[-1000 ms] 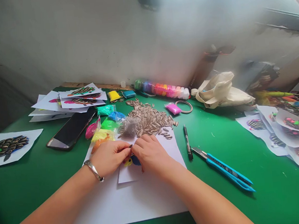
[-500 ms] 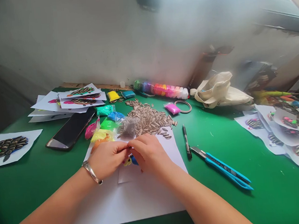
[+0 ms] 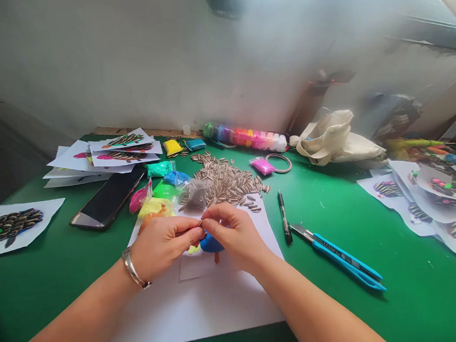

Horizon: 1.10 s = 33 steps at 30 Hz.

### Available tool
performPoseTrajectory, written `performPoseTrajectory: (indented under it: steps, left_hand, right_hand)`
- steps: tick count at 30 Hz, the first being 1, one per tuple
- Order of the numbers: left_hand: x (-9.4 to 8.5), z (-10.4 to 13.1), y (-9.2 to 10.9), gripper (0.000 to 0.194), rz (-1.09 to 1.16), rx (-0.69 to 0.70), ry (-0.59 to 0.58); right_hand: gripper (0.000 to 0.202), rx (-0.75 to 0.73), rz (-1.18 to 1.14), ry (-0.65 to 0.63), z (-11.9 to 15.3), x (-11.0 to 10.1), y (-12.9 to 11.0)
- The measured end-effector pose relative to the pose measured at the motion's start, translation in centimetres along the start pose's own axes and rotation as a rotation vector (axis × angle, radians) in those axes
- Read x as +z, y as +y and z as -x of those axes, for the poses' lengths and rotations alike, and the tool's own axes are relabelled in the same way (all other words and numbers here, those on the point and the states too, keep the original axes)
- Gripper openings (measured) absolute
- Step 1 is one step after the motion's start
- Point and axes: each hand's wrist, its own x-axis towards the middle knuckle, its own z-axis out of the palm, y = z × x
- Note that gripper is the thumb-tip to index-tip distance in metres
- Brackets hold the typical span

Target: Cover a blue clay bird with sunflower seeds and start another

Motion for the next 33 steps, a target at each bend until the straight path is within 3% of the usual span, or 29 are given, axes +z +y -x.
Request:
performPoseTrajectory:
  steps: [5, 8, 11, 15, 20, 33]
  left_hand:
    - [-0.3, -0.3, -1.0, 0.026, -0.164, -0.044, 0.074]
    - [-0.1, -0.6, -1.6, 0.027, -0.310, -0.051, 0.038]
    - [0.1, -0.8, -1.7, 0.029, -0.371, -0.035, -0.014]
    - [0.1, -0.7, -1.4, 0.030, -0.381, -0.023, -0.038]
    - [0.0, -0.7, -1.5, 0.025, -0.352, -0.019, -0.040]
    - [0.4, -0.7, -1.4, 0.019, -0.315, -0.014, -0.093]
  right_hand:
    - [0.011, -0.130, -0.031, 0.121, 0.0, -0.7, -0.6]
    - [0.009, -0.104, -0.007, 0.091, 0.2, -0.9, -0.5]
    - [0.011, -0.126, 0.203, 0.009, 0.7, -0.9, 0.0]
    - [0.026, -0.306, 0.592, -0.138, 1.2, -1.0, 0.6]
    - [0.022, -0.453, 0.958, -0.188, 1.0, -1.2, 0.9]
    - [0.018, -0.522, 1.104, -0.200, 0.4, -1.0, 1.8]
